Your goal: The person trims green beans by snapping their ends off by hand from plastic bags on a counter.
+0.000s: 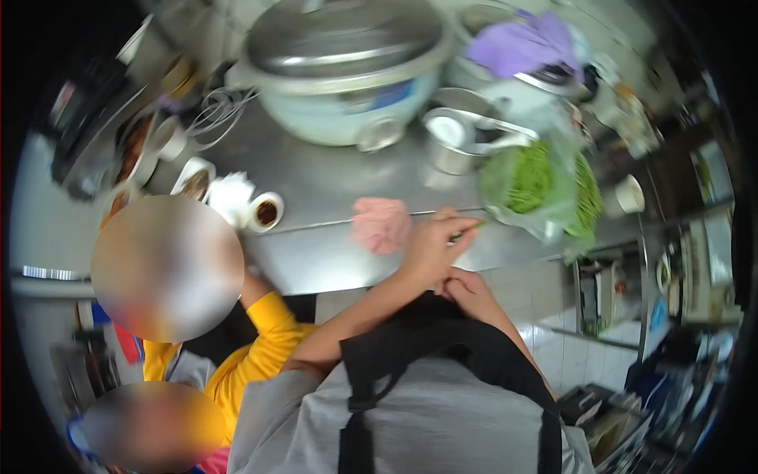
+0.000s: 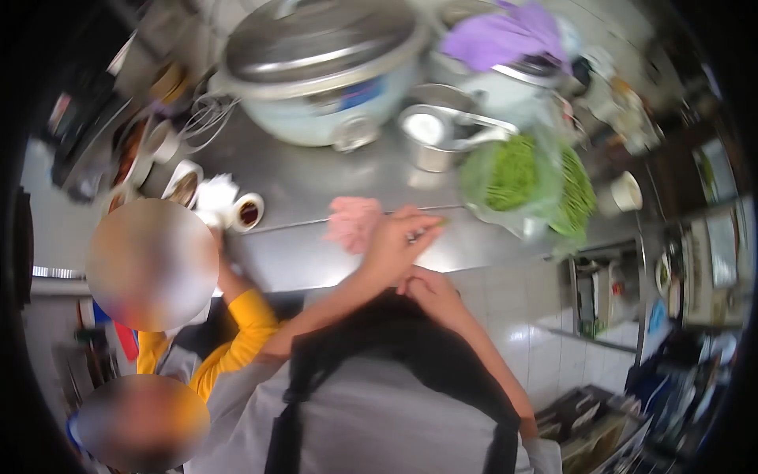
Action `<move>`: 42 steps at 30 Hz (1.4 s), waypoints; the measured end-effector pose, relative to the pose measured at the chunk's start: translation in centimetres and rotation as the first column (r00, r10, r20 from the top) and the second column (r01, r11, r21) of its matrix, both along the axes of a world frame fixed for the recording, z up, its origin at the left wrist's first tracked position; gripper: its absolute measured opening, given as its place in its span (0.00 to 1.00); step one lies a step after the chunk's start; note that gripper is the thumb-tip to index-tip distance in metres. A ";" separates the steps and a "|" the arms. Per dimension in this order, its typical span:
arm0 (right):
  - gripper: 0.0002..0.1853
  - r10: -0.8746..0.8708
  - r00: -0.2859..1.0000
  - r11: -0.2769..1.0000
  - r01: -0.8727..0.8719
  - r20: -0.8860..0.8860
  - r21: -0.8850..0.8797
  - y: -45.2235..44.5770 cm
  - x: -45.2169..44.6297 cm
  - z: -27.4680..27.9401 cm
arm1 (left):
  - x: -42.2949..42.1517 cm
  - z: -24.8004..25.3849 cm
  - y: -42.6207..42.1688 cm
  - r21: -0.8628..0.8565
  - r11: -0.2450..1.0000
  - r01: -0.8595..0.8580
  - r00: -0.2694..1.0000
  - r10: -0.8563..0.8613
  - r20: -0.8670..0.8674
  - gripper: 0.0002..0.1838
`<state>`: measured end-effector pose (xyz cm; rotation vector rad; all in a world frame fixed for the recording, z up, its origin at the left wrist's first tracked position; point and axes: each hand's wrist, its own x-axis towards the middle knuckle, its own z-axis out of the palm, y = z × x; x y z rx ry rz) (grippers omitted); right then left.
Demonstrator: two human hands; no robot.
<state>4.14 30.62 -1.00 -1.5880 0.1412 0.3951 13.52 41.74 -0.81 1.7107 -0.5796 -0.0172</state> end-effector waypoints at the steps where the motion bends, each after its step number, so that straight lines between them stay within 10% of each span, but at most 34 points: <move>1: 0.10 0.024 1.000 0.999 -0.024 0.014 -0.023 -1.3 -0.1 -0.3 | 0.0 0.4 -1.2 0.071 0.997 0.024 0.999 -0.021 -0.041 0.10; 11: 0.09 -0.115 0.990 0.984 0.124 0.077 -0.128 -16.7 -6.2 0.7 | 2.3 2.9 -16.8 0.202 0.978 -0.054 0.998 0.049 0.032 0.12; 14: 0.09 -0.240 0.967 0.964 0.248 0.090 -0.092 -21.5 -8.3 0.6 | 5.1 0.1 -21.3 0.286 0.901 -0.327 0.856 0.154 0.493 0.15; 23: 0.10 -0.445 0.884 0.874 0.464 -0.142 0.147 -31.7 -11.9 -1.1 | 0.7 0.6 -33.0 0.297 0.946 -0.132 0.889 -0.020 0.458 0.16; 32: 0.12 -0.579 0.803 0.815 0.576 -0.142 -0.067 -37.9 -8.0 -2.4 | 2.1 -3.1 -38.1 0.477 0.877 -0.061 0.900 -0.159 0.407 0.13; 42: 0.12 -0.555 0.797 0.793 0.593 0.237 -0.136 -45.7 4.7 0.3 | 7.9 -3.2 -39.8 0.701 0.704 -0.108 0.896 -0.237 0.376 0.08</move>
